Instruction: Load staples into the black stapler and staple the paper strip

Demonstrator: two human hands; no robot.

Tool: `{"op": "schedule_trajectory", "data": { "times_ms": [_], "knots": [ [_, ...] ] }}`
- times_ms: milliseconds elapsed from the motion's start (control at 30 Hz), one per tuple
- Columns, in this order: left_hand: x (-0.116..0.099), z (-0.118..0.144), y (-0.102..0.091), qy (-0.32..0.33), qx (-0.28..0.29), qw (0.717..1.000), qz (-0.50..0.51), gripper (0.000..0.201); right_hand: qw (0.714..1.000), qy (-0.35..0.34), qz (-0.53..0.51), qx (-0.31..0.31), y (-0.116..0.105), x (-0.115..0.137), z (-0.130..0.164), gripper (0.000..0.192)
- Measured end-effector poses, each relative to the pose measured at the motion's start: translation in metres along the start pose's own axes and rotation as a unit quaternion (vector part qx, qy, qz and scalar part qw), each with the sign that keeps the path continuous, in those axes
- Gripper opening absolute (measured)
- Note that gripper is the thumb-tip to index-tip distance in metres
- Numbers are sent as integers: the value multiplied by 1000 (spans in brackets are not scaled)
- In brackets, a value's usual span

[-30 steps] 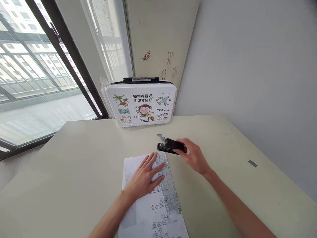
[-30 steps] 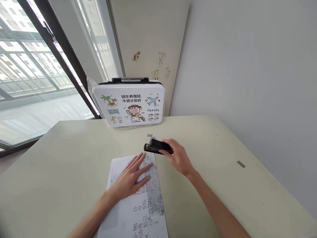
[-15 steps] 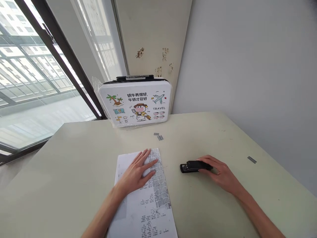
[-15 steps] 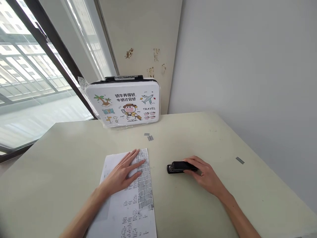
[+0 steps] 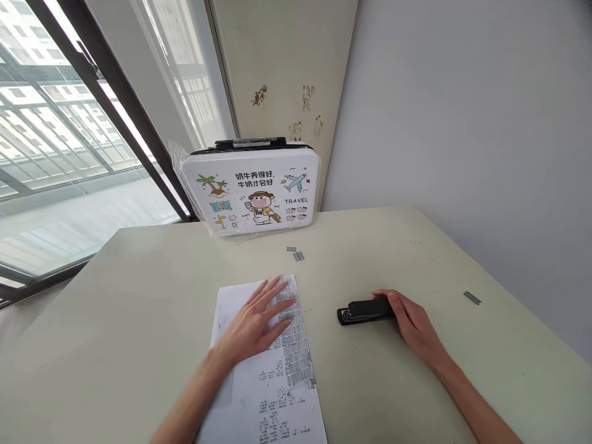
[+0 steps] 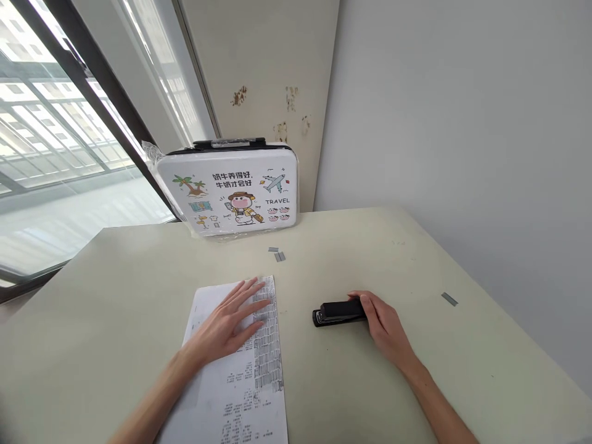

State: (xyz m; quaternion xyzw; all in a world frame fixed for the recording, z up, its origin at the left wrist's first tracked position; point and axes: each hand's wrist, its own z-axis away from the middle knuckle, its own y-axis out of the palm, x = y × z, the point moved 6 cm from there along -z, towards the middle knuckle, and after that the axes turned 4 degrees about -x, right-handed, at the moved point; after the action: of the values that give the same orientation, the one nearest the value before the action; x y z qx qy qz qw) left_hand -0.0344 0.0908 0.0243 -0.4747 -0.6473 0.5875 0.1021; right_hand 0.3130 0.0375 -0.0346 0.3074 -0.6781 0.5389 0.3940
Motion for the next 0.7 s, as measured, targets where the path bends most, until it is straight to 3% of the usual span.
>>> {"op": "schedule_trajectory", "data": {
  "times_ms": [133, 400, 567, 700],
  "knots": [
    [-22, -9, -3, 1, 3, 999, 48, 25, 1000, 3, -4, -18, -1, 0, -2, 48],
    [-49, -27, 8, 30, 64, 996, 54, 26, 999, 29, -42, -14, -2, -6, -5, 46],
    [-59, -43, 27, 34, 72, 996, 48, 26, 998, 38, -46, 1, -1, -10, -7, 44],
    [-62, -62, 53, 1, 60, 998, 16, 14, 998, 44, -44, -5, 0, -10, -7, 46]
  ]
}}
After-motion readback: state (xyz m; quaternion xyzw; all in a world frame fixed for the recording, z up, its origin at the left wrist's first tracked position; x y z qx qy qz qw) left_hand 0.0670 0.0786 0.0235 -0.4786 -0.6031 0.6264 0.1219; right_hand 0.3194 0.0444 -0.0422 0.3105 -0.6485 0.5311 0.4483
